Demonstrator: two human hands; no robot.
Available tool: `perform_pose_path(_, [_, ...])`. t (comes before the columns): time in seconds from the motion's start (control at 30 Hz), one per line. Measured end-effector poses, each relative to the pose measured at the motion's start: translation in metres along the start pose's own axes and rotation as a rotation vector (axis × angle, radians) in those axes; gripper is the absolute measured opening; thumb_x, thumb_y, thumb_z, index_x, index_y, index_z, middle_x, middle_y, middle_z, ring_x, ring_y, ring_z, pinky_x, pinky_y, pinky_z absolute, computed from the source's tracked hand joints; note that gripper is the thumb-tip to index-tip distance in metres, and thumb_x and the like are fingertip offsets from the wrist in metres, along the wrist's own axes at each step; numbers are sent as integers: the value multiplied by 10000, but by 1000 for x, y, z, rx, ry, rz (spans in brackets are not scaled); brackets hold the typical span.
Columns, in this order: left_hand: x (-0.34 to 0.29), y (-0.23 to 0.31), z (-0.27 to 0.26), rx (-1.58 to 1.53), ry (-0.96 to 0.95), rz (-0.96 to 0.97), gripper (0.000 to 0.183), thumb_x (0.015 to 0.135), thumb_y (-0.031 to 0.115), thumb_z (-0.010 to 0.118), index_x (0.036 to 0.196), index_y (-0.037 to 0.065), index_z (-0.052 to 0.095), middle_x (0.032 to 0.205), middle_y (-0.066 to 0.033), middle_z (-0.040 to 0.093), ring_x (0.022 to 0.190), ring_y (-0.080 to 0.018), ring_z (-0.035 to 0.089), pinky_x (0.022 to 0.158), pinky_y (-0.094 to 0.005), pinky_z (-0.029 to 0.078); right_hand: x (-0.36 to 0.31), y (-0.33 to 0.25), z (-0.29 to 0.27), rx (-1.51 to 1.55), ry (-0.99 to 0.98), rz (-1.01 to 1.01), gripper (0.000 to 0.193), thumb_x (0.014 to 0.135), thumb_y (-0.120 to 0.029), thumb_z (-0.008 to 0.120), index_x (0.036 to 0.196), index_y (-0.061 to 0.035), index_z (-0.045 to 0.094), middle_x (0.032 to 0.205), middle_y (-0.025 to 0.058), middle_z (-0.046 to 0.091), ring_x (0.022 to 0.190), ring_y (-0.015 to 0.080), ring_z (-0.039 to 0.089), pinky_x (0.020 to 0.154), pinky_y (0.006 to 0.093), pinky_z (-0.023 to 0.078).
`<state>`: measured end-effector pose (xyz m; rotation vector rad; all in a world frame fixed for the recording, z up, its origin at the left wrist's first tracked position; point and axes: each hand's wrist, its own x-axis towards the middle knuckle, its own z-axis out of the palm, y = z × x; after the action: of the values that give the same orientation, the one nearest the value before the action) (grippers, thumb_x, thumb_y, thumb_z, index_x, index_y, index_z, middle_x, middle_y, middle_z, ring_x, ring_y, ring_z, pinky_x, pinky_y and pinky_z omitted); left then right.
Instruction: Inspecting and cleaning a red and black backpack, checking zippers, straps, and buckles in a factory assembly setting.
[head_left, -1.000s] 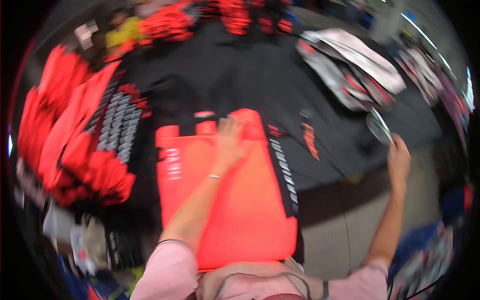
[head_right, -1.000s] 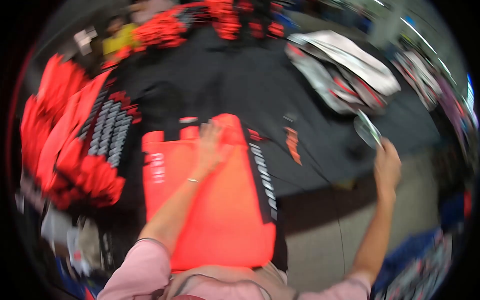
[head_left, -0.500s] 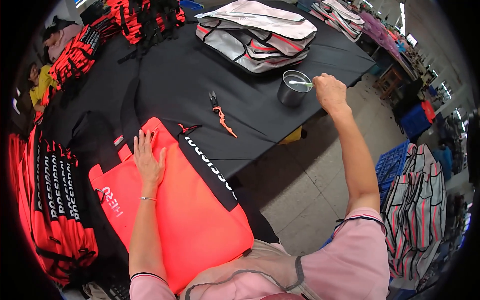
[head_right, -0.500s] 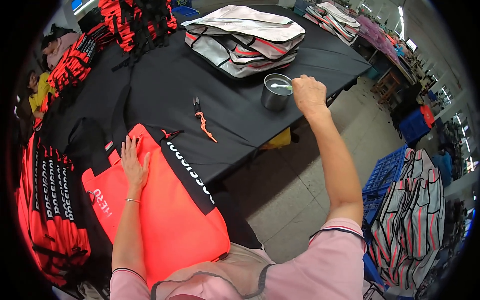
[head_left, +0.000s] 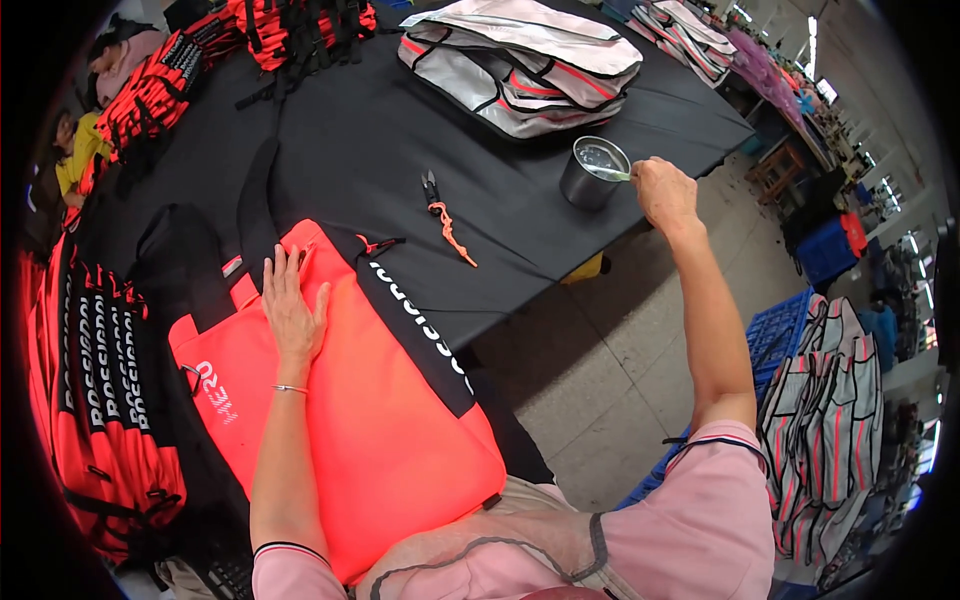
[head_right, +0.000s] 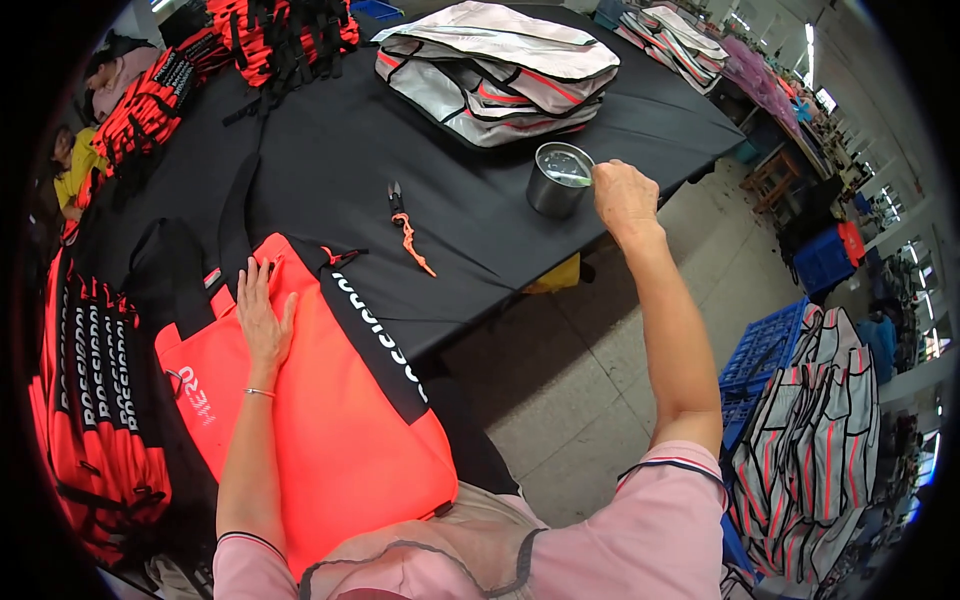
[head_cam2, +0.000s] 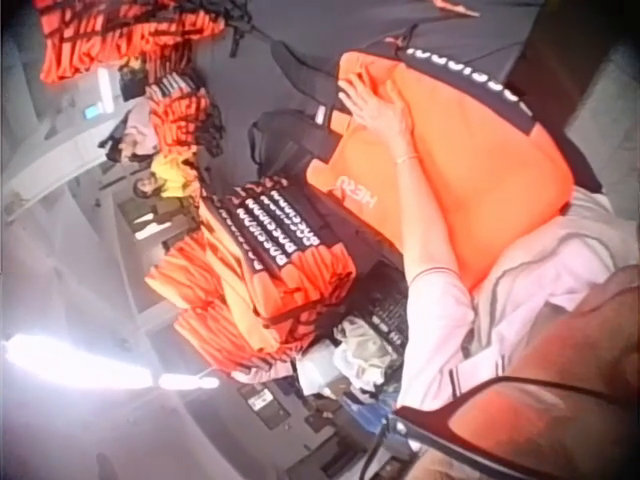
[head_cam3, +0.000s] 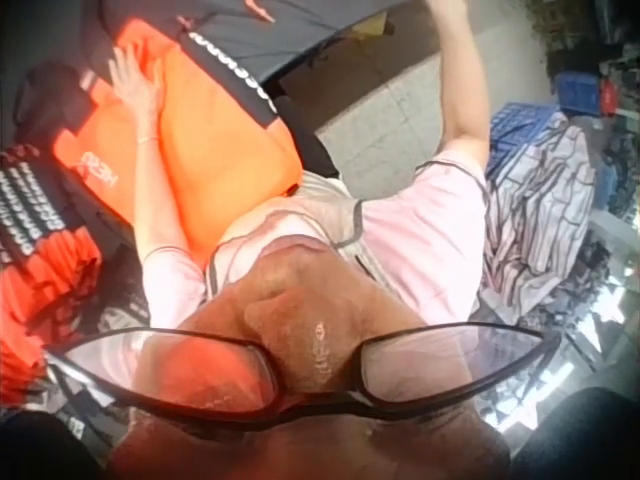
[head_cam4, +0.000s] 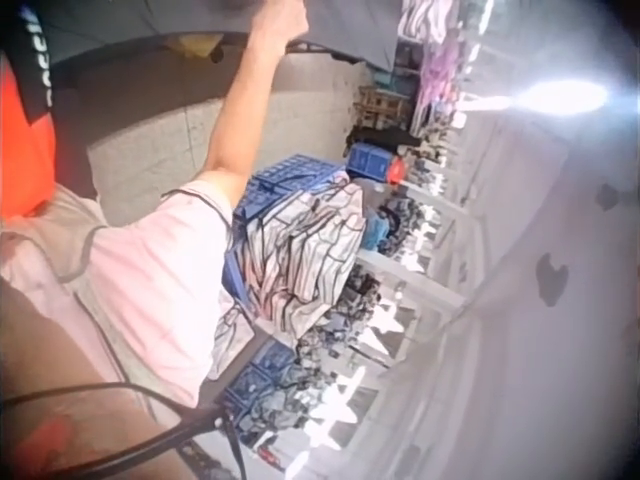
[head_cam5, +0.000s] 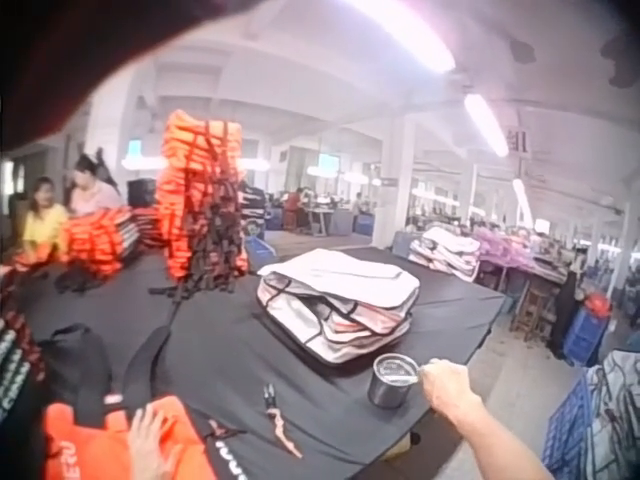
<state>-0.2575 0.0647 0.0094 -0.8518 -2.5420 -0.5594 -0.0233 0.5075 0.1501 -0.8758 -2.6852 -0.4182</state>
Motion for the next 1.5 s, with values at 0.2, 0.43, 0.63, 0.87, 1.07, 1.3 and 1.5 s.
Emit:
perform_pose_path(0.2, [0, 2, 1, -24, -17, -16, 682, 903, 306, 649, 1493, 120, 361, 1587, -98, 275, 1457, -333, 243, 1169, -460, 228, -3, 12, 5, 28, 7, 91, 132, 852, -108, 588, 891, -89, 712, 953, 119, 680, 911, 340, 678, 765, 463, 544])
perform_pose_path(0.43, [-2, 1, -4, -30, -6, -10, 664, 906, 294, 650, 1481, 110, 374, 1586, -104, 275, 1464, -326, 230, 1167, -456, 231, -30, 9, -7, 118, 113, 148, 169, 933, -253, 582, 973, -124, 684, 929, 113, 652, 884, 372, 653, 745, 486, 520])
perform_pose_path(0.63, [-7, 2, 2, -46, 92, 21, 614, 882, 253, 670, 1434, 110, 441, 1456, -98, 436, 1351, -290, 388, 1098, -429, 308, -58, 13, 27, 194, 158, 204, 160, 932, -223, 588, 974, -93, 672, 925, 124, 643, 878, 386, 643, 739, 499, 516])
perform_pose_path(0.87, [-7, -2, 7, -44, 133, 23, 534, 873, 205, 667, 1375, 111, 509, 1086, -80, 560, 1051, -246, 550, 934, -384, 395, -67, 6, 54, 354, 201, 286, 172, 937, -229, 595, 1007, -85, 658, 955, 134, 651, 900, 381, 642, 760, 485, 517])
perform_pose_path(1.07, [1, -5, -3, -69, 137, 31, 518, 873, 176, 647, 1368, 106, 512, 1078, -92, 573, 1042, -265, 557, 896, -401, 412, -59, 2, 59, 401, 302, 259, 167, 933, -203, 591, 1000, -67, 661, 959, 136, 656, 896, 380, 636, 754, 474, 508])
perform_pose_path(1.3, [-8, -7, 16, -184, 298, 131, 470, 770, 118, 665, 1224, 45, 569, 1027, -125, 617, 917, -298, 582, 779, -437, 441, -75, 15, 80, 545, 213, 280, 142, 923, -137, 590, 987, -22, 645, 916, 176, 642, 885, 382, 617, 754, 467, 480])
perform_pose_path(1.5, [-17, 10, -6, -144, 258, 58, 501, 801, 153, 683, 1269, 38, 547, 1016, -102, 589, 914, -264, 566, 818, -392, 424, -77, 24, 93, 453, 252, 137, 159, 971, -115, 535, 1065, -7, 605, 944, 186, 609, 879, 393, 602, 756, 454, 467])
